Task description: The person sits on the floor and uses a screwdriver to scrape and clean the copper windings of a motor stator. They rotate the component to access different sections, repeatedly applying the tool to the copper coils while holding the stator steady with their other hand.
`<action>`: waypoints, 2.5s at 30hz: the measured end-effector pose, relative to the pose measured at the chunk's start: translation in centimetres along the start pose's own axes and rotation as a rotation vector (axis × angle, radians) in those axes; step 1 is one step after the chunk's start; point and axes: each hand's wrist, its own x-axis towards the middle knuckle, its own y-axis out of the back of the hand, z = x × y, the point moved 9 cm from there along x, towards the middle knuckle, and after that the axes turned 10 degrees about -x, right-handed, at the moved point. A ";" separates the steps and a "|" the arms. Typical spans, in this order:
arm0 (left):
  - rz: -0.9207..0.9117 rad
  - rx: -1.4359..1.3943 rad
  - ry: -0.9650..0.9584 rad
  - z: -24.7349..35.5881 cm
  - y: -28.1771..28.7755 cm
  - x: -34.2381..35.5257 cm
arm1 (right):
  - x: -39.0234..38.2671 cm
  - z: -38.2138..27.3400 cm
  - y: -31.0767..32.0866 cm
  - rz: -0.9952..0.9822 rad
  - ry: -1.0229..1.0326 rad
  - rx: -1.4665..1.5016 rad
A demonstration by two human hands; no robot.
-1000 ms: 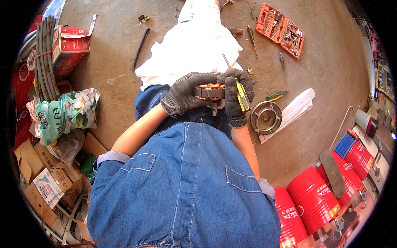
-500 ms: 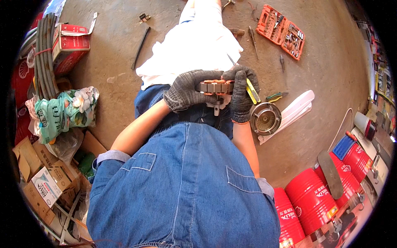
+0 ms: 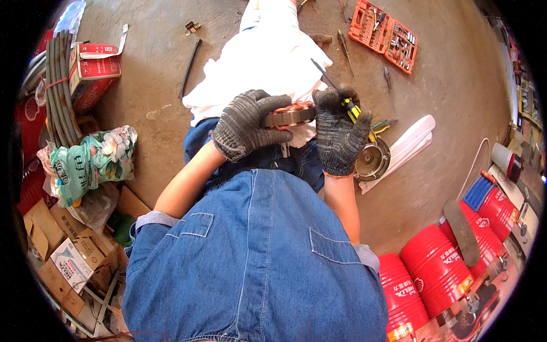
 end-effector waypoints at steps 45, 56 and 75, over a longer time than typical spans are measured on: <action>0.234 0.006 -0.148 -0.6 0.7 -2.1 | -7.5 -2.0 -9.6 -0.500 0.319 -1.634; 0.283 -0.035 -0.159 -1.4 0.4 -1.6 | -7.2 0.8 -10.2 -0.621 0.316 -1.479; 0.231 -0.106 -0.200 -0.2 1.0 -1.9 | -7.8 -1.0 -10.1 -0.503 0.344 -1.639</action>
